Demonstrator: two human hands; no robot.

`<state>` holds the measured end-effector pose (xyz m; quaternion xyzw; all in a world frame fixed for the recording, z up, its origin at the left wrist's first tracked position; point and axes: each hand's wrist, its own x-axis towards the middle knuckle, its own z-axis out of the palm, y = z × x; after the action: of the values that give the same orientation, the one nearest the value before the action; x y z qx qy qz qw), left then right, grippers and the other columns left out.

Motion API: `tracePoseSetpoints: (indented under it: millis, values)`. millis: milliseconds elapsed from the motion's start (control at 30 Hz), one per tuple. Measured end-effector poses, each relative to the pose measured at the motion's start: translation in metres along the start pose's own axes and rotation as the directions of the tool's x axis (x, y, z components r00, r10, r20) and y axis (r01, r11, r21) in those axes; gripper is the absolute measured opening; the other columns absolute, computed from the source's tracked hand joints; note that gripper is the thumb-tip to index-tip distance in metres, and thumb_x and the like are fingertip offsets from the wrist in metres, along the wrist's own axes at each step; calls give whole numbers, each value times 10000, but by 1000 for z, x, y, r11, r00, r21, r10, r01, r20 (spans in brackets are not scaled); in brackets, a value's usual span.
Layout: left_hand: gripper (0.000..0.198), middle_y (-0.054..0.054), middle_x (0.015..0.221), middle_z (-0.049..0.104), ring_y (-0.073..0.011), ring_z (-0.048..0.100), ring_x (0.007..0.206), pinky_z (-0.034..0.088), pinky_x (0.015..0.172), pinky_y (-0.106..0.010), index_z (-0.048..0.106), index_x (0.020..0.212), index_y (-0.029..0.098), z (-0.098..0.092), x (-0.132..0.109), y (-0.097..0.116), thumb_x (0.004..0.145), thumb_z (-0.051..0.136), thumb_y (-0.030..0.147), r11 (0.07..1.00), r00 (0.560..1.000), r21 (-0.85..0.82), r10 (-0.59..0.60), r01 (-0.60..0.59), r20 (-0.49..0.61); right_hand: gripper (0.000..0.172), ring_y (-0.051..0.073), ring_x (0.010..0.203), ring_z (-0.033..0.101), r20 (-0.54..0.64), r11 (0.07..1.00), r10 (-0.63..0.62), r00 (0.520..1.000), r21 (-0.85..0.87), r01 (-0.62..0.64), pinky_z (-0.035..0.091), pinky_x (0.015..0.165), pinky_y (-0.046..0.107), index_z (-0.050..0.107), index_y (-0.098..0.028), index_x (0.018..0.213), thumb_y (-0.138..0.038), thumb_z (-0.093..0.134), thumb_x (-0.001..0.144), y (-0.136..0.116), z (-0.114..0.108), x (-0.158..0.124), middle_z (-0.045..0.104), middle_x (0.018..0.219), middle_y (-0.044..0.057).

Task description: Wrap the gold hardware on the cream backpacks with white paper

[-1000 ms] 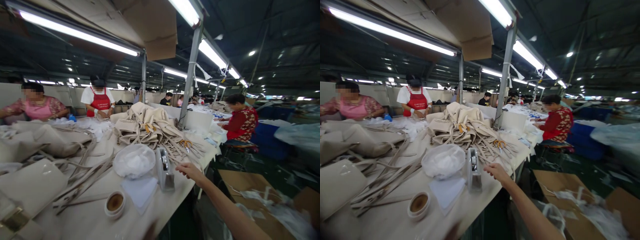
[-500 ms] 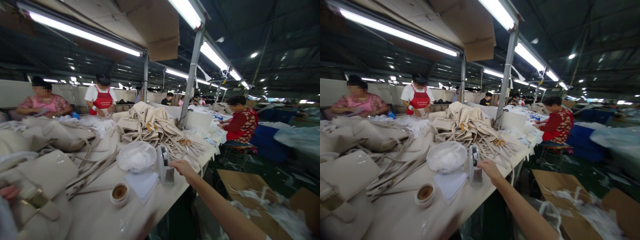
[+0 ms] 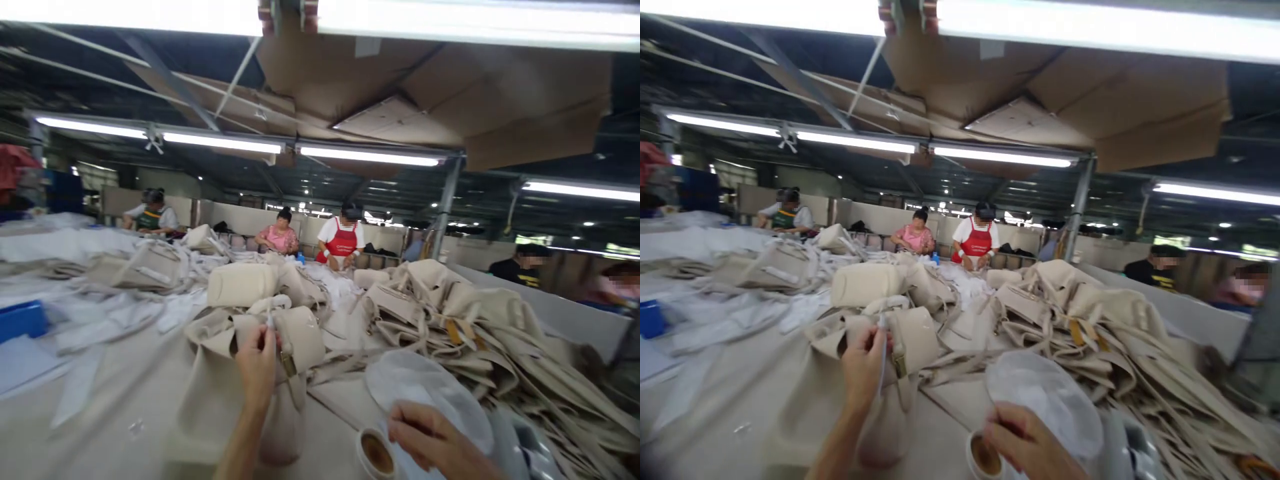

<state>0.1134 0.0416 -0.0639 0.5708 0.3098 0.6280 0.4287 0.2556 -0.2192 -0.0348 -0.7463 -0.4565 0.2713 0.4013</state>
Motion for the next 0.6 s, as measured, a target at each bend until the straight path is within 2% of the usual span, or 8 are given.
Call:
tracePoseSetpoints:
  millis: [67,133,200,233,300,400,500,600]
  values:
    - [282,-30,668,708,-193,687,622,511,610,-263,673,766,196,0,-6,-1,837,555,442,999,1000,37,19,-19,-3,296,108,540,328,148,987,-160,976,37,157,252,534,260,554,-212,679,-488,600,774,-60,17,36,398,574,-43]
    - [262,-22,649,696,-183,668,599,492,605,-259,674,775,204,-1,-10,-1,850,532,410,991,996,102,87,-84,-18,273,91,499,296,309,965,-261,915,81,248,213,492,244,555,-196,703,-458,596,766,-108,31,73,389,526,-68]
    - [255,-22,637,682,-186,642,593,473,607,-269,676,777,209,-3,-12,-1,855,516,392,968,985,187,171,-164,-22,229,78,488,308,397,941,-330,856,69,331,225,483,227,572,-187,722,-409,595,771,-138,44,107,413,527,-77]
    - [262,-26,631,673,-191,627,590,462,604,-277,673,765,211,-4,-13,-1,861,508,390,955,979,226,202,-193,-19,219,72,483,317,419,936,-334,844,42,350,235,478,220,567,-185,700,-391,597,770,-147,49,123,425,527,-77]
    - [283,-40,638,663,-205,609,595,446,602,-292,665,743,215,-5,-14,-3,881,493,391,937,973,269,233,-224,-2,219,67,464,324,424,934,-313,850,-27,357,235,458,217,552,-184,632,-354,609,758,-154,58,149,430,502,-76]
    - [254,-68,692,675,-224,613,646,454,635,-305,677,781,224,-4,-18,-5,899,503,366,941,971,243,236,-234,20,200,67,423,304,371,939,-263,891,-115,325,179,417,227,553,-185,552,-270,626,718,-150,66,174,394,426,-79]
    - [182,-73,738,678,-238,630,728,478,690,-301,702,832,247,-3,-21,-5,886,559,346,968,976,122,216,-217,25,185,65,400,289,329,943,-218,919,-169,285,156,399,230,565,-188,513,-215,614,688,-142,69,186,377,389,-79]
    - [113,-53,714,662,-226,623,698,476,664,-277,702,801,260,-4,-23,-4,840,646,351,990,990,-19,143,-143,0,168,62,392,289,332,953,-180,926,-174,248,164,388,222,568,-190,523,-225,601,684,-138,68,189,393,401,-79]
